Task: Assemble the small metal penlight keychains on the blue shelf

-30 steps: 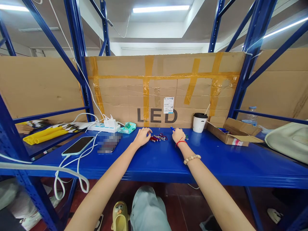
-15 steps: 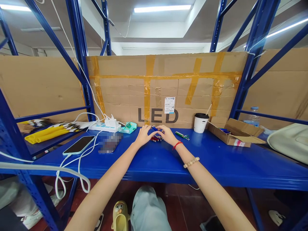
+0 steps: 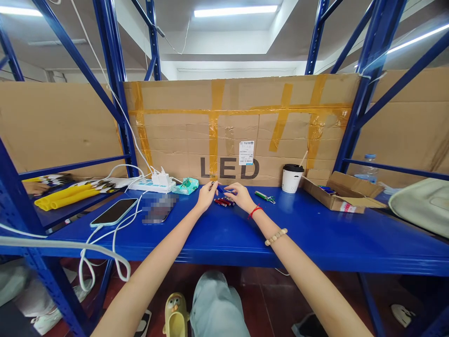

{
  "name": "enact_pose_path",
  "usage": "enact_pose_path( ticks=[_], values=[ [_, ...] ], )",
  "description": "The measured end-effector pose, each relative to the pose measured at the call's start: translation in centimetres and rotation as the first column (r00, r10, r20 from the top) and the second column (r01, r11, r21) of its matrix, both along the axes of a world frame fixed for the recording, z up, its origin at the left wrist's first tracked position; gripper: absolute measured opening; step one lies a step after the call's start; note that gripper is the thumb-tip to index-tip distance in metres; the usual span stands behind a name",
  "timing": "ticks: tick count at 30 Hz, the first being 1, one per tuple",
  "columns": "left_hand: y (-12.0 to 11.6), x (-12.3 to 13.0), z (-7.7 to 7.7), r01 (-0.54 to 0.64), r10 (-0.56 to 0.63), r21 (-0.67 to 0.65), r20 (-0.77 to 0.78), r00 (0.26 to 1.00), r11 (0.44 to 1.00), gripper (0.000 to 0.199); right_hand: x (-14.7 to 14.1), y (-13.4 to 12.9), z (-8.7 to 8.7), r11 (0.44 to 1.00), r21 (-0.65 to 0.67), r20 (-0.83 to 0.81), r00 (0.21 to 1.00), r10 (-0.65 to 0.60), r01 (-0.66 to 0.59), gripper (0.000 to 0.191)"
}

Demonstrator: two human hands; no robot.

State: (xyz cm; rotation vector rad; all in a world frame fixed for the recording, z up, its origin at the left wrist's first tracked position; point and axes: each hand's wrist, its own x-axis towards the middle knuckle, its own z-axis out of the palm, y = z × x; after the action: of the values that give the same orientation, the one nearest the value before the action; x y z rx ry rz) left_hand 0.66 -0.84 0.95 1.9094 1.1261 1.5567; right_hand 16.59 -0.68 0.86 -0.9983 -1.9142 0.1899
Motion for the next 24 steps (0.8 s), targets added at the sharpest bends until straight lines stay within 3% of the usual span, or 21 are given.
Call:
enact_pose_path(
  ticks=[5,10,14,17,20,24],
  values=[
    [0.02,0.09,0.25,0.074,-0.042,-0.16,0.194,0.98,0.984,0.03,0.25,-0.14,0.13,0.993,-0.104,-0.009,0.998,-0.057,0.056,0.02],
    [-0.13,0.05,0.24,0.107,-0.07,-0.212,0.176,0.982,0.971,0.027,0.47,-0.16,0.01,0.995,-0.091,-0.008,0.999,-0.048,0.047,0.016],
    [-0.21,0.21,-0.03,0.136,-0.105,-0.274,0.123,0.987,0.952,0.025,0.55,0.01,0.07,0.995,-0.103,-0.187,0.982,-0.018,-0.002,0.013],
    [-0.18,0.4,-0.32,0.222,-0.196,-0.305,0.113,0.974,0.926,0.033,0.53,0.24,0.11,0.996,-0.075,-0.3,0.954,0.013,-0.038,0.012],
    [-0.03,0.49,-0.46,0.258,-0.232,-0.306,0.119,0.965,0.917,0.04,0.39,0.43,-0.03,0.996,-0.053,-0.304,0.951,0.057,-0.076,0.01],
    [0.13,0.41,-0.32,0.227,-0.186,-0.321,0.153,0.971,0.919,0.041,0.15,0.38,-0.2,0.986,-0.047,-0.247,0.959,0.141,-0.157,0.01]
  ],
)
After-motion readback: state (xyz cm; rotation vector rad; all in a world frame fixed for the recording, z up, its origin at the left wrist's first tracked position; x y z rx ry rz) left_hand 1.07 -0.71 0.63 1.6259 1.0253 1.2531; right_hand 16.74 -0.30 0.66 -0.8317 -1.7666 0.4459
